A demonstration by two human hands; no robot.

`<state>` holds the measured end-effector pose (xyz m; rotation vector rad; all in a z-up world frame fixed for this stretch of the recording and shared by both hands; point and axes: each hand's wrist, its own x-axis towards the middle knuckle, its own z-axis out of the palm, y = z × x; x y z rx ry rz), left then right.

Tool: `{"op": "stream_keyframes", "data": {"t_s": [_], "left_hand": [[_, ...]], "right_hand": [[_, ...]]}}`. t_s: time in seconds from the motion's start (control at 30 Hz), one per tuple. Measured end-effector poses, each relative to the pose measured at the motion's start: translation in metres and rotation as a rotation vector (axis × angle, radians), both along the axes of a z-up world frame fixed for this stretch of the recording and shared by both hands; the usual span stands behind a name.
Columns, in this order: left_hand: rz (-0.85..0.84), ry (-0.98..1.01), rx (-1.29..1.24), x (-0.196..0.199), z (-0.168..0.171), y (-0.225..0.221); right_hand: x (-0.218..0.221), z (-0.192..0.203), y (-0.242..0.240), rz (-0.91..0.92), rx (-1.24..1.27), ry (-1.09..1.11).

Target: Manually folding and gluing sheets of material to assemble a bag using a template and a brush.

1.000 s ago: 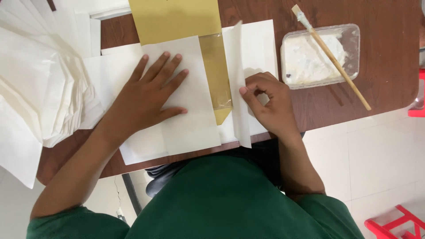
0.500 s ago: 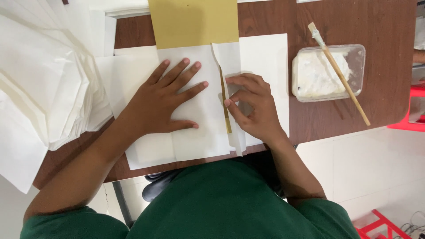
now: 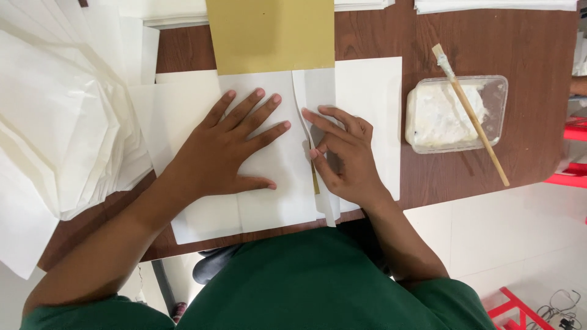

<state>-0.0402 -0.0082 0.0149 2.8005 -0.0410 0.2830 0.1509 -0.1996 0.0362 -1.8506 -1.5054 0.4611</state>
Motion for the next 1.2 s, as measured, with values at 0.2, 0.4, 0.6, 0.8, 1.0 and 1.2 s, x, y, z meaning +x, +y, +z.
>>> {"op": "stream_keyframes", "data": {"t_s": [0.2, 0.4, 0.6, 0.8, 1.0, 1.2], "left_hand": [[0.003, 0.009, -0.007, 0.000, 0.000, 0.000], [-0.004, 0.006, -0.036, 0.000, 0.001, 0.001], [-0.008, 0.001, -0.030, 0.000, 0.003, 0.001], [-0.034, -0.011, -0.037, 0.000, 0.002, 0.003], [-0.049, -0.032, -0.035, 0.000, 0.004, -0.001], [-0.012, -0.148, 0.221, 0.009, -0.004, 0.003]], "right_hand": [[0.000, 0.000, 0.002, 0.043, 0.005, -0.044], [0.001, 0.003, 0.002, 0.087, -0.015, -0.107], [0.000, 0.010, 0.002, 0.096, -0.058, -0.089], [0.008, 0.008, -0.004, 0.135, -0.104, 0.029], [0.003, 0.008, -0.006, 0.111, -0.087, 0.014], [0.006, 0.014, -0.005, 0.177, -0.123, -0.058]]}}
